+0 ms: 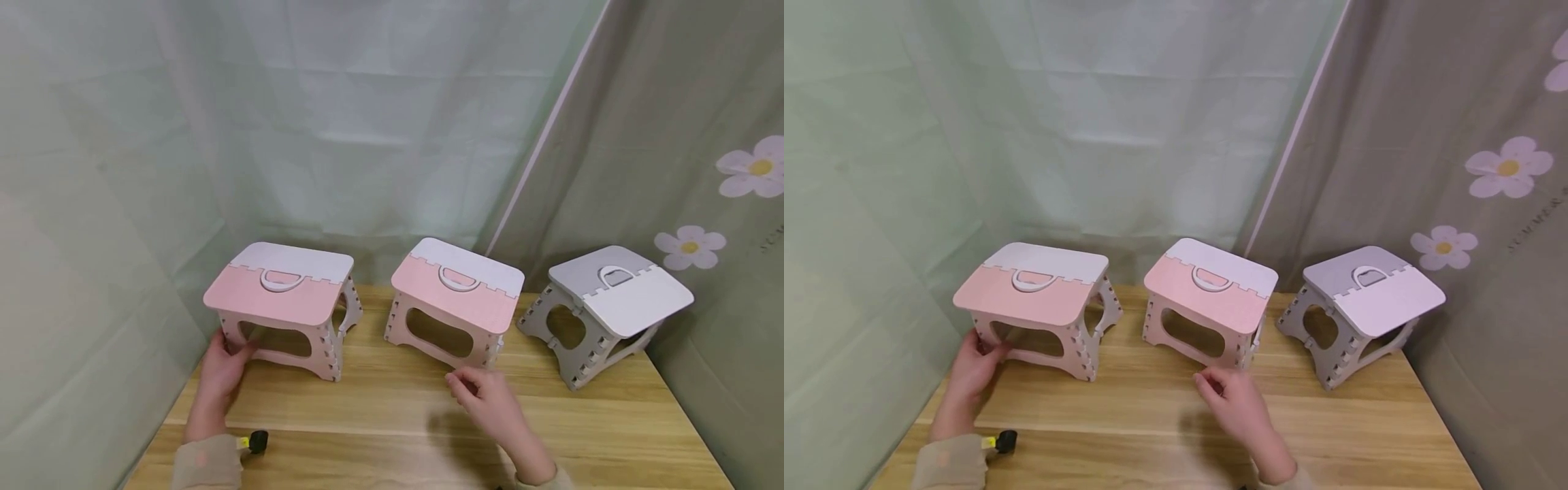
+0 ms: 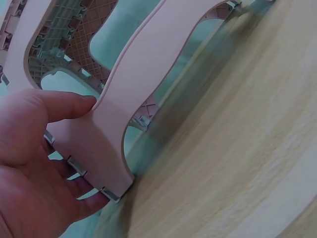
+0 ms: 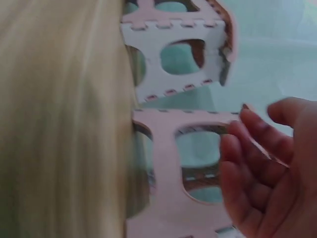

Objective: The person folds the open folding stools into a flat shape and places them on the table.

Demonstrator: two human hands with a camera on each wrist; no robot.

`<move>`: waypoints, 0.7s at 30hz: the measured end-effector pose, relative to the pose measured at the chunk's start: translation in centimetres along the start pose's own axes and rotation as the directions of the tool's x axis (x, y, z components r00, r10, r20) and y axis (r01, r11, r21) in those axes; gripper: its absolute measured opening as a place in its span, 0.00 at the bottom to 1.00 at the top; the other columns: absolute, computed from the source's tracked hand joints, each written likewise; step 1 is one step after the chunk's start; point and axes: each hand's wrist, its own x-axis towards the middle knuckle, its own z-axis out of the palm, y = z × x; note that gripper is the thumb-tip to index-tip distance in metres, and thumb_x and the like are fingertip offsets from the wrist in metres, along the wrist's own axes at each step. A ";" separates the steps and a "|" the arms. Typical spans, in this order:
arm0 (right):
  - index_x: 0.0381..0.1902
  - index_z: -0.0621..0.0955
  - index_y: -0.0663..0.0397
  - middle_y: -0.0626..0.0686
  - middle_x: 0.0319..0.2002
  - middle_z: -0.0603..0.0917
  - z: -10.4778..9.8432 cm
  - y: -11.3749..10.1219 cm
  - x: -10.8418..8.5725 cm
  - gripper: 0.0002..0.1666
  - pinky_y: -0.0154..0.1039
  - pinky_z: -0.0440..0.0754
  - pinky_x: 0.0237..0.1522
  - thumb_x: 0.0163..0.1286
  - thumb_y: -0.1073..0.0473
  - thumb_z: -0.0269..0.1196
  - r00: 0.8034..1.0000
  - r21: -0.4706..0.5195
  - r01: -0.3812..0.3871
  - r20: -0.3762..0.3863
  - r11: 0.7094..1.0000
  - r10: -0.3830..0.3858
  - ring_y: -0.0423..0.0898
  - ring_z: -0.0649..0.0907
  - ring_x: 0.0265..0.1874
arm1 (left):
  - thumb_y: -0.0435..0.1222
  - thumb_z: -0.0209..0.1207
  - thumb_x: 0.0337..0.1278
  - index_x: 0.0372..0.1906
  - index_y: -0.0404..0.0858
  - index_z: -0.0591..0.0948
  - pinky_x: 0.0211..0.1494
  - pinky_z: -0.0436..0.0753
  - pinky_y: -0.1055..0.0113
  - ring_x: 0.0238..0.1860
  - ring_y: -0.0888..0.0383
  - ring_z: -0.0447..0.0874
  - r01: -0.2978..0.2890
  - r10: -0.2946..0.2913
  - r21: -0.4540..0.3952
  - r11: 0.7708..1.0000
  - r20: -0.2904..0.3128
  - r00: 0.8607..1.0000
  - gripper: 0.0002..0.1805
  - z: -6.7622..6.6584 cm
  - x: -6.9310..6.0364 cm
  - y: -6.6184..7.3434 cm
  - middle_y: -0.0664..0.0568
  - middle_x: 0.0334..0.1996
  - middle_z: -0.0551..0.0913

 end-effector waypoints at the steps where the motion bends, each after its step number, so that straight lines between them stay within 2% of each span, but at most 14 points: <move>1: 0.35 0.89 0.38 0.32 0.25 0.80 0.3 0.0 0.0 0.10 0.34 0.77 0.27 0.80 0.50 0.66 0.998 -0.009 -0.020 0.058 1.000 0.021 0.32 0.77 0.23 | 0.34 0.61 0.76 0.87 0.35 0.43 0.81 0.51 0.38 0.83 0.33 0.48 -0.005 0.005 0.009 1.000 0.009 1.000 0.49 0.0 0.0 0.1 0.31 0.85 0.48; 5: 0.40 0.90 0.43 0.32 0.29 0.82 1.7 0.2 -0.1 0.14 0.34 0.78 0.31 0.81 0.45 0.64 0.974 -0.036 -0.030 0.225 0.999 0.037 0.33 0.78 0.27 | 0.32 0.62 0.75 0.87 0.34 0.42 0.81 0.52 0.38 0.82 0.33 0.49 -0.018 0.017 0.030 0.999 0.039 0.999 0.50 -0.1 -0.1 0.2 0.30 0.84 0.49; 10: 0.41 0.90 0.45 0.32 0.31 0.83 3.3 -0.1 0.1 0.14 0.35 0.78 0.35 0.81 0.45 0.64 0.948 -0.021 0.008 0.317 1.000 -0.001 0.33 0.78 0.30 | 0.31 0.63 0.71 0.85 0.30 0.42 0.81 0.54 0.37 0.81 0.31 0.52 -0.018 0.015 0.048 0.999 0.054 0.998 0.51 -0.2 -0.1 0.2 0.27 0.82 0.50; 15: 0.43 0.90 0.45 0.32 0.32 0.83 4.1 -0.8 0.7 0.15 0.35 0.78 0.37 0.82 0.45 0.63 0.938 -0.003 0.022 0.345 1.000 -0.019 0.32 0.79 0.31 | 0.30 0.64 0.69 0.85 0.29 0.41 0.81 0.54 0.36 0.80 0.31 0.52 -0.020 0.015 0.067 0.998 0.072 0.997 0.53 -0.3 -0.1 0.4 0.26 0.82 0.51; 21: 0.49 0.90 0.45 0.33 0.37 0.86 5.4 -1.9 2.2 0.14 0.35 0.81 0.40 0.81 0.46 0.64 0.943 -0.002 0.010 0.332 1.000 -0.009 0.31 0.81 0.35 | 0.31 0.64 0.69 0.86 0.33 0.39 0.80 0.54 0.35 0.79 0.33 0.53 -0.059 0.053 0.049 0.997 0.108 0.993 0.54 -0.6 -0.1 0.2 0.28 0.82 0.50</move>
